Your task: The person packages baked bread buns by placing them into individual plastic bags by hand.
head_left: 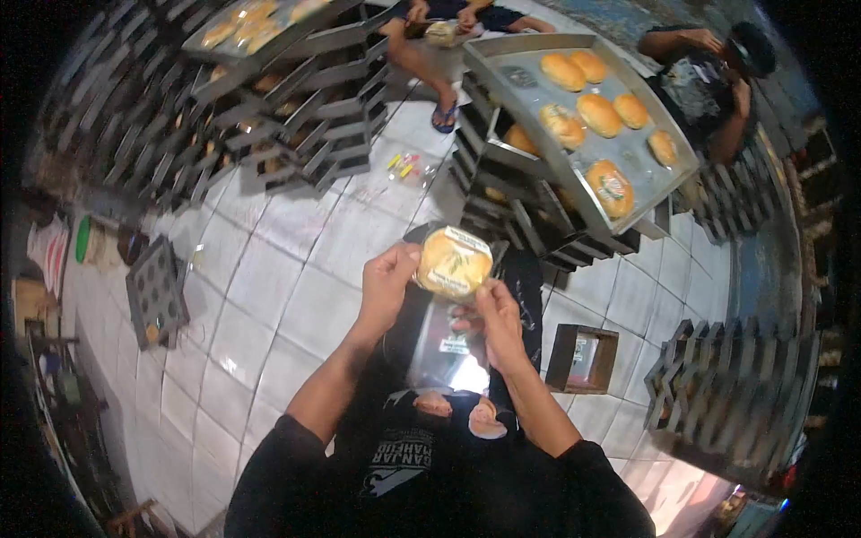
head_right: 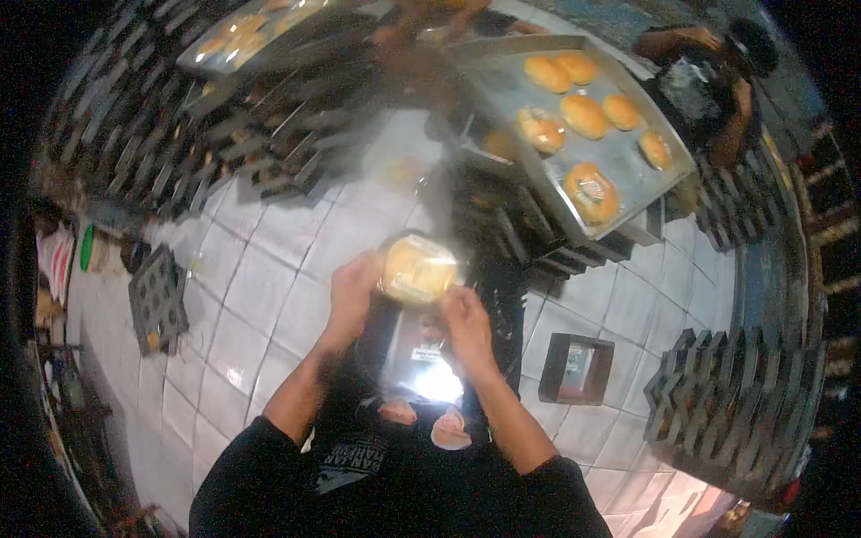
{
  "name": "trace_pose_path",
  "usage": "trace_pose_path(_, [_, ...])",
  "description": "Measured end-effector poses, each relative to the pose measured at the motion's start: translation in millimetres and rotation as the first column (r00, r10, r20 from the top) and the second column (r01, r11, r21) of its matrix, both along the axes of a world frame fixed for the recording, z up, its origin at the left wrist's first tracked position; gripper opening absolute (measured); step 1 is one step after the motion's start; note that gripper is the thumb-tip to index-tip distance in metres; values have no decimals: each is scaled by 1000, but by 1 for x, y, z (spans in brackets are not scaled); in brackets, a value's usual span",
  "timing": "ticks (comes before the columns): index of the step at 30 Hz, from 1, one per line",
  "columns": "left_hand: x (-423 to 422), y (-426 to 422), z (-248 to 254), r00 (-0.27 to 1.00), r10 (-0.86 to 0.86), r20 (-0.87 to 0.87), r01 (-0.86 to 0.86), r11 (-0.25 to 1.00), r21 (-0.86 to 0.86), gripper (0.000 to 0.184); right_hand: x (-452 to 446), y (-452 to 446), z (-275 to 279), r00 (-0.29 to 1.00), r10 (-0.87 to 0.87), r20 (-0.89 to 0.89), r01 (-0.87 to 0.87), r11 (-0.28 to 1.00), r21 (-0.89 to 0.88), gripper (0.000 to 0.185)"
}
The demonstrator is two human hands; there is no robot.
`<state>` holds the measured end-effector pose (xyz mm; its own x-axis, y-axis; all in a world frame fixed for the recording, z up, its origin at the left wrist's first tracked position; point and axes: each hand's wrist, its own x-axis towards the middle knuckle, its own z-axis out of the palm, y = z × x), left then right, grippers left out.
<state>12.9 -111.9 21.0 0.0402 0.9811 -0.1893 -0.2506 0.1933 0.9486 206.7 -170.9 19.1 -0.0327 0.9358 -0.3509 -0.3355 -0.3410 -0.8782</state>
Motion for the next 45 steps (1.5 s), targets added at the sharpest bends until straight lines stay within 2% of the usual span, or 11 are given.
trace_pose_path(8, [38, 42, 5, 985, 129, 110, -138, 988, 74, 43, 112, 62, 131, 271, -759, 592, -332, 504, 798, 58])
trace_pose_path(12, [-78, 39, -160, 560, 197, -805, -23, 975, 223, 38, 149, 50, 203, -47, -853, 520, -249, 514, 821, 52])
trace_pose_path(16, [-161, -25, -201, 140, -189, -972, -30, 980, -195, 41, 126, -13, 151, 662, -652, 370, 93, 561, 823, 27])
trace_pose_path(18, [-155, -41, -184, -54, 421, -905, 261, 881, 394, 44, 108, -23, 121, 764, -317, 562, -48, 841, 539, 30])
trace_pose_path(22, [-152, -31, -152, 64, -37, -997, 163, 986, -26, 44, 125, -24, 29, 166, -236, 957, -521, 803, 289, 41])
trace_pose_path(24, [-123, -14, -120, -110, -38, -993, 70, 997, -45, 39, 133, -30, 35, 632, 132, 764, -321, 942, 103, 41])
trace_pose_path(27, [-92, 10, -92, -152, 674, -723, 459, 696, 552, 26, 147, -35, 34, 471, 4, 882, -309, 938, 160, 39])
trace_pose_path(31, [-67, 2, -43, 64, -173, -983, 53, 984, -170, 23, 137, -50, 32, 493, -95, 865, -296, 917, 269, 36])
trace_pose_path(34, [-36, -3, -2, 69, -199, -978, 52, 979, -196, 29, 125, -56, 38, 577, -78, 813, -241, 935, 261, 33])
trace_pose_path(36, [-10, -29, -3, 612, 250, -750, 249, 839, 484, 29, 116, -57, 37, 581, -97, 808, -232, 932, 278, 32])
trace_pose_path(45, [-7, -65, -19, 352, 244, -904, 829, 367, 422, 28, 76, -45, 50, 360, -207, 910, -601, 694, 396, 49])
